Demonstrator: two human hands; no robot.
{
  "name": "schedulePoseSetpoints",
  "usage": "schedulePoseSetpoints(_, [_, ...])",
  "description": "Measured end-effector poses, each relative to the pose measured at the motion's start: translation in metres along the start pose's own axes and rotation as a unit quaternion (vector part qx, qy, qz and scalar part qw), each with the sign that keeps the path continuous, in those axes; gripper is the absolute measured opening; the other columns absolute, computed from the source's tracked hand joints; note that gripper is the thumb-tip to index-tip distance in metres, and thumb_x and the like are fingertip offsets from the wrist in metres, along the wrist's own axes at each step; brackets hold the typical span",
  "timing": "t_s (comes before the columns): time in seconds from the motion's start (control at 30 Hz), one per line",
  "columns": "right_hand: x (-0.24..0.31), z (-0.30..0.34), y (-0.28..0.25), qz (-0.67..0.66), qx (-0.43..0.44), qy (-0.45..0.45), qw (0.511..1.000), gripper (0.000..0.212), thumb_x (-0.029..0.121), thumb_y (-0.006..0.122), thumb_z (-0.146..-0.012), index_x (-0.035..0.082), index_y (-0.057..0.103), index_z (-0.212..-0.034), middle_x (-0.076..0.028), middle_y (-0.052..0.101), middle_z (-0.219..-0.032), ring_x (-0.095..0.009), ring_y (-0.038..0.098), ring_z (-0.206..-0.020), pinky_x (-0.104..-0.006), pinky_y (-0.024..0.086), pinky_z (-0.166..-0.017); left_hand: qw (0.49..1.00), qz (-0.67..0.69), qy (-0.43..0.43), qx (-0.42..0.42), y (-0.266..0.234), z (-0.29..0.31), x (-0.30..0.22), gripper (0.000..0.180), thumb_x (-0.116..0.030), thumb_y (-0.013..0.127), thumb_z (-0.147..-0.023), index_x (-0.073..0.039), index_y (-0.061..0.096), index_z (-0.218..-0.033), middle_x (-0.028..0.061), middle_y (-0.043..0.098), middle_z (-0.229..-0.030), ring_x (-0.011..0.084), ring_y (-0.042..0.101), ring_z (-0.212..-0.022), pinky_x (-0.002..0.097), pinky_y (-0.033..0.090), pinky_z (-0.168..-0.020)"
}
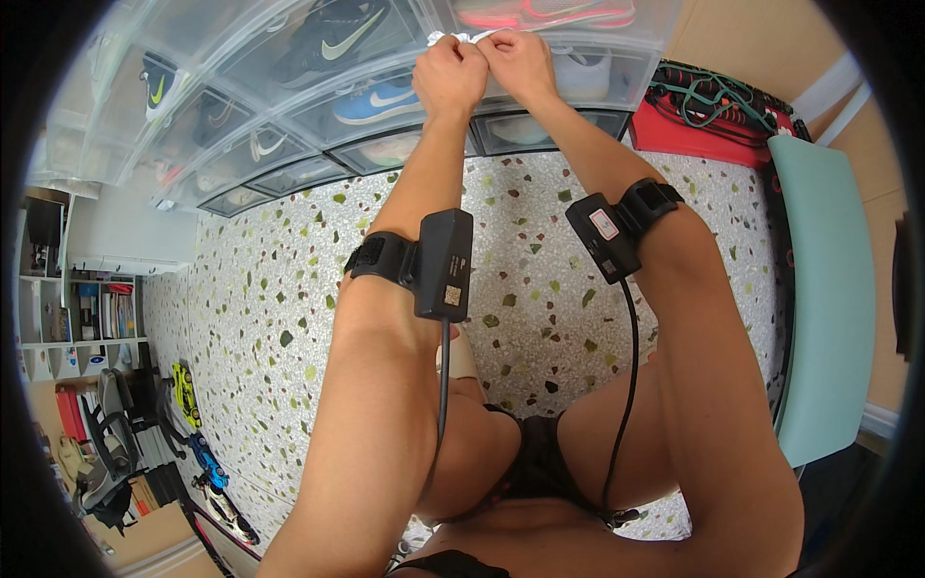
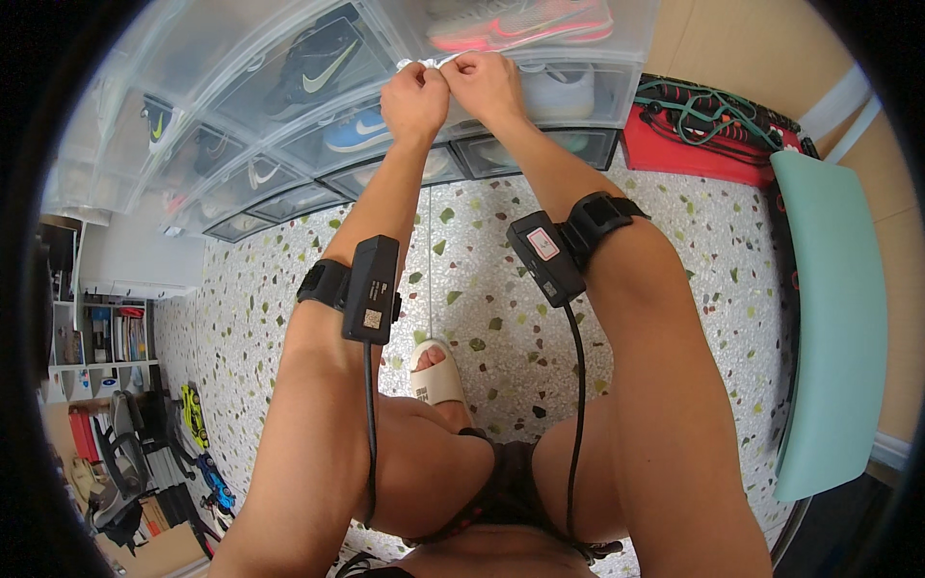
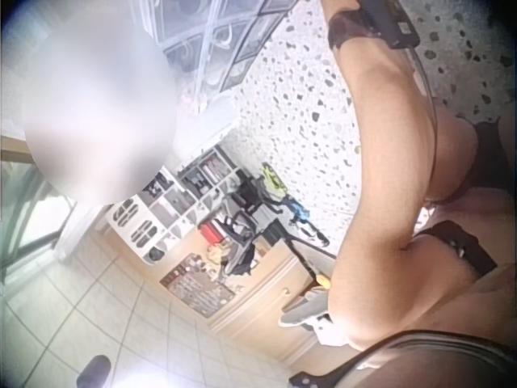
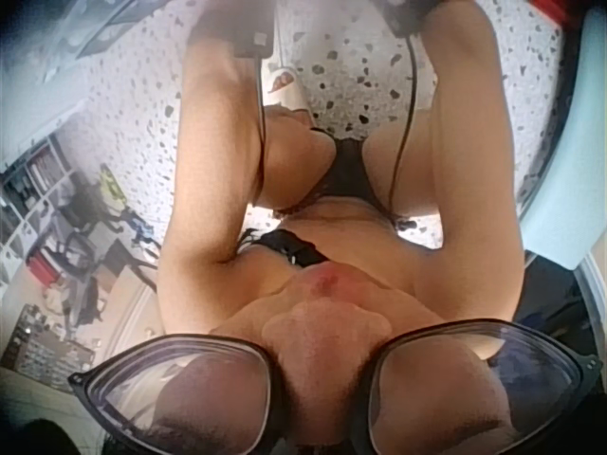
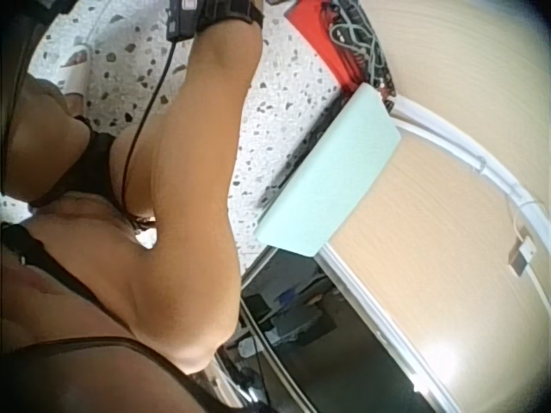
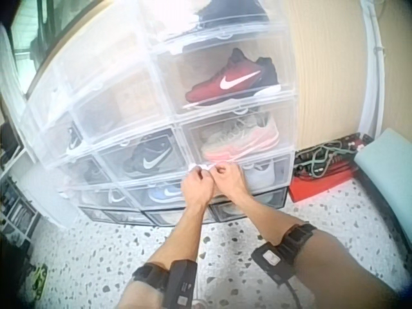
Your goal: Cleaning the surfaces of transparent shoe storage boxes using a white cloth
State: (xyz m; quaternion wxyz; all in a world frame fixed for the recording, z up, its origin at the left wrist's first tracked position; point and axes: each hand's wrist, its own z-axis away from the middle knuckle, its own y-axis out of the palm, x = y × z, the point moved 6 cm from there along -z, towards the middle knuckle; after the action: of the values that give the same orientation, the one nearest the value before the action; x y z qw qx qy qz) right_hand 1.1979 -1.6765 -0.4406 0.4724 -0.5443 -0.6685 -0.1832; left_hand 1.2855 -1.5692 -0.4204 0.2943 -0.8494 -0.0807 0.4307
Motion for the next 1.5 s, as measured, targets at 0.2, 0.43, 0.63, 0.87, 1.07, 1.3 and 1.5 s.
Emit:
schedulePoseSetpoints(0.2, [0.013, -0.006, -0.002, -0.012, 0.003, -0.018, 1.0, 0.028, 0.033, 0.066, -0.08, 0.007, 0.076, -0.085, -0.013, 0.071, -0.075, -0.03, 0.069, -0.07, -0.0365, 0.053, -0.067, 0.999, 0.016, -0.01, -0.047, 0.003, -0.007, -0.001, 0.033, -0.027, 0.051, -0.083, -0.001, 0.071, -0.087, 0.0228, 0.069, -0.084, 0.0432, 0.065, -0.083, 0.0476, 0.051, -0.078])
schedulePoseSetpoints(0.43, [-0.005, -0.01, -0.017, -0.048, 0.015, 0.016, 0.999, 0.029, 0.033, 0.066, -0.079, 0.007, 0.076, -0.085, -0.01, 0.072, -0.073, -0.023, 0.07, -0.069, -0.0341, 0.053, -0.068, 0.999, 0.015, -0.022, -0.019, 0.016, -0.001, -0.014, 0.034, -0.03, 0.052, -0.079, -0.003, 0.072, -0.081, 0.0225, 0.069, -0.082, 0.0421, 0.065, -0.079, 0.0472, 0.05, -0.076])
schedulePoseSetpoints(0.63, [-0.034, -0.013, -0.04, -0.064, 0.019, 0.081, 0.994, 0.032, 0.035, 0.067, -0.078, 0.007, 0.078, -0.089, -0.01, 0.074, -0.076, -0.021, 0.072, -0.075, -0.0327, 0.055, -0.075, 0.999, 0.007, -0.009, 0.041, 0.039, 0.002, -0.035, 0.034, -0.033, 0.055, -0.077, -0.006, 0.076, -0.077, 0.0211, 0.07, -0.078, 0.04, 0.067, -0.077, 0.0449, 0.053, -0.077])
schedulePoseSetpoints(0.87, [-0.058, -0.011, -0.066, -0.01, 0.011, 0.119, 0.993, 0.03, 0.033, 0.069, -0.079, 0.006, 0.078, -0.09, -0.01, 0.075, -0.079, -0.019, 0.072, -0.076, -0.0324, 0.055, -0.077, 0.998, -0.006, -0.017, 0.056, 0.062, 0.013, -0.051, 0.035, -0.036, 0.056, -0.076, -0.009, 0.078, -0.079, 0.0206, 0.071, -0.077, 0.0389, 0.069, -0.078, 0.0439, 0.054, -0.079])
schedulePoseSetpoints(1.07, [-0.061, -0.016, -0.076, -0.034, 0.041, 0.113, 0.992, 0.031, 0.032, 0.071, -0.079, 0.005, 0.077, -0.092, -0.008, 0.075, -0.08, -0.015, 0.07, -0.076, -0.0312, 0.055, -0.076, 0.998, -0.016, -0.029, 0.044, 0.069, 0.012, -0.062, 0.035, -0.037, 0.057, -0.076, -0.009, 0.078, -0.078, 0.02, 0.071, -0.078, 0.0381, 0.069, -0.079, 0.0443, 0.054, -0.079])
schedulePoseSetpoints(1.3, [-0.048, -0.016, -0.072, -0.039, 0.063, 0.083, 0.994, 0.03, 0.033, 0.067, -0.082, 0.006, 0.077, -0.09, -0.011, 0.074, -0.079, -0.018, 0.071, -0.073, -0.0332, 0.055, -0.074, 0.999, 0.004, -0.02, 0.039, 0.067, 0.015, -0.051, 0.036, -0.037, 0.056, -0.078, -0.008, 0.078, -0.081, 0.0193, 0.071, -0.079, 0.0378, 0.069, -0.078, 0.0455, 0.054, -0.078])
schedulePoseSetpoints(1.5, [-0.03, -0.02, -0.05, 0.104, 0.059, 0.008, 0.993, 0.03, 0.034, 0.064, -0.08, 0.009, 0.077, -0.089, -0.018, 0.071, -0.08, -0.033, 0.071, -0.077, -0.0381, 0.055, -0.075, 1.0, 0.001, -0.003, 0.017, 0.057, 0.005, -0.031, 0.037, -0.037, 0.054, -0.081, -0.008, 0.077, -0.082, 0.0196, 0.071, -0.079, 0.0387, 0.069, -0.078, 0.0461, 0.054, -0.077])
